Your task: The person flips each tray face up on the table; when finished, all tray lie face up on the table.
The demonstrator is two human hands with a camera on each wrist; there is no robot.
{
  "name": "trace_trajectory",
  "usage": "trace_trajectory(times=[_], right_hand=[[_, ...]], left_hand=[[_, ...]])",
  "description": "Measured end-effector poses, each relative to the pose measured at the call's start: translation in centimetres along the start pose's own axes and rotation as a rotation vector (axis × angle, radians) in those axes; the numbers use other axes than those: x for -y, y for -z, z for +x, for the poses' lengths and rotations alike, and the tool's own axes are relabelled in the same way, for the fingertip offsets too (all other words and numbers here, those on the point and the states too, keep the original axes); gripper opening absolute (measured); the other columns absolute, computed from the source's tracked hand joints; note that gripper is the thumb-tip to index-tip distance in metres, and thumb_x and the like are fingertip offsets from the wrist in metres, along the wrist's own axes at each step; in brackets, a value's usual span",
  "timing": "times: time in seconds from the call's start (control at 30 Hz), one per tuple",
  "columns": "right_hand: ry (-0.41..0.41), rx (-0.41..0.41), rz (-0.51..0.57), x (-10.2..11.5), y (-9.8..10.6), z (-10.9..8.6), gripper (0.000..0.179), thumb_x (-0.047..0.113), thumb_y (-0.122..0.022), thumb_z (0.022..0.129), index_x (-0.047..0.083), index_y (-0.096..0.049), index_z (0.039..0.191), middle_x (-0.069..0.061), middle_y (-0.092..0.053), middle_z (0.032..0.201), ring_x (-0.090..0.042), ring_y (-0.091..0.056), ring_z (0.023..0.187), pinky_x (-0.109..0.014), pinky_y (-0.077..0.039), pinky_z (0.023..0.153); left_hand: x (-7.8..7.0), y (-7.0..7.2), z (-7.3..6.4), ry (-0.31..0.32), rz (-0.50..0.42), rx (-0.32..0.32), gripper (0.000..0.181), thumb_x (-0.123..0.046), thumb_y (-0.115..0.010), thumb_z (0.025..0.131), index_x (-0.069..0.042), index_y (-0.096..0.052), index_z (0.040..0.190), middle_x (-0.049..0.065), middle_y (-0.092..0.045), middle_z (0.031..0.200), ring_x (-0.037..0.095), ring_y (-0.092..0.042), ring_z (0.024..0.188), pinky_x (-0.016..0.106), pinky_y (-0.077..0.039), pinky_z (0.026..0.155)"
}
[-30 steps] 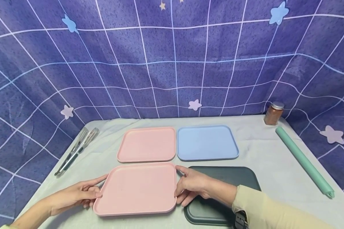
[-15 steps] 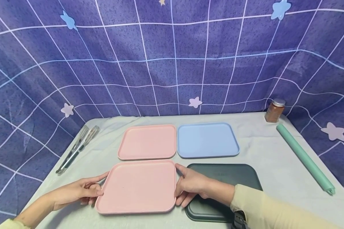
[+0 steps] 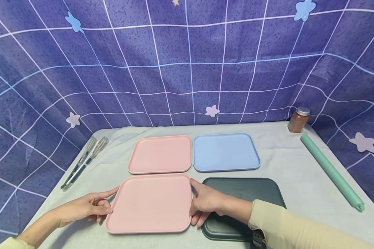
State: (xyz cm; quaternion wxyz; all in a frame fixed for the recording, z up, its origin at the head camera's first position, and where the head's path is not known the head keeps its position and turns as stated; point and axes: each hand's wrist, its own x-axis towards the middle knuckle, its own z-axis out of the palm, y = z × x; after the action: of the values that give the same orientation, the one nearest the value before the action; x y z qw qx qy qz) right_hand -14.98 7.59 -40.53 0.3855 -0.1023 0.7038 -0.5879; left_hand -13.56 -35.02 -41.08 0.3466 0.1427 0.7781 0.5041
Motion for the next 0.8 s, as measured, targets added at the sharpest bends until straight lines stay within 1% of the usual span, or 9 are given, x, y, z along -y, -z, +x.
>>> trace_trajectory(times=[0.13, 0.33, 0.53, 0.67, 0.8], right_hand=[[-0.006, -0.003, -0.037, 0.08, -0.13, -0.01, 0.110, -0.011, -0.065, 0.078, 0.004, 0.007, 0.160, -0.020, -0.066, 0.080, -0.017, -0.068, 0.055, -0.030, -0.055, 0.046], [-0.005, -0.011, -0.121, 0.25, -0.54, 0.04, 0.111, -0.012, -0.066, 0.079, 0.004, 0.007, 0.160, -0.021, -0.067, 0.079, -0.018, -0.067, 0.054, -0.033, -0.055, 0.045], [-0.009, -0.017, -0.192, 0.49, -0.86, 0.11, 0.110, -0.014, -0.067, 0.078, 0.004, 0.003, 0.161, -0.021, -0.065, 0.080, -0.019, -0.066, 0.052, -0.036, -0.055, 0.044], [-0.019, -0.019, -0.236, 0.67, -0.84, 0.12, 0.110, -0.012, -0.069, 0.079, 0.005, 0.002, 0.161, -0.020, -0.066, 0.078, -0.018, -0.065, 0.050, -0.035, -0.055, 0.044], [-0.021, -0.015, -0.248, 0.77, -0.77, 0.11, 0.111, -0.011, -0.069, 0.079, 0.005, 0.003, 0.161, -0.020, -0.067, 0.077, -0.017, -0.064, 0.049, -0.034, -0.055, 0.044]], left_hand=[[-0.06, 0.01, -0.08, -0.022, -0.001, 0.017, 0.082, -0.014, -0.059, 0.100, 0.005, -0.005, 0.158, -0.001, -0.062, 0.076, 0.005, -0.057, 0.063, 0.023, -0.032, 0.046], [0.08, -0.09, -0.15, -0.014, 0.002, 0.024, 0.082, -0.012, -0.059, 0.099, 0.004, -0.004, 0.158, -0.003, -0.060, 0.076, 0.005, -0.058, 0.063, 0.019, -0.034, 0.049], [0.10, -0.26, -0.11, -0.020, -0.027, 0.043, 0.083, -0.009, -0.058, 0.099, 0.008, -0.001, 0.156, -0.004, -0.059, 0.078, 0.005, -0.058, 0.064, 0.020, -0.033, 0.048], [-0.14, -0.39, -0.12, -0.027, -0.013, 0.037, 0.083, -0.010, -0.059, 0.099, 0.009, -0.001, 0.156, -0.003, -0.060, 0.077, 0.005, -0.058, 0.064, 0.019, -0.033, 0.049], [-0.31, -0.46, -0.14, -0.030, 0.007, 0.033, 0.083, -0.010, -0.059, 0.099, 0.009, -0.001, 0.156, -0.004, -0.059, 0.077, 0.005, -0.057, 0.064, 0.018, -0.032, 0.049]])
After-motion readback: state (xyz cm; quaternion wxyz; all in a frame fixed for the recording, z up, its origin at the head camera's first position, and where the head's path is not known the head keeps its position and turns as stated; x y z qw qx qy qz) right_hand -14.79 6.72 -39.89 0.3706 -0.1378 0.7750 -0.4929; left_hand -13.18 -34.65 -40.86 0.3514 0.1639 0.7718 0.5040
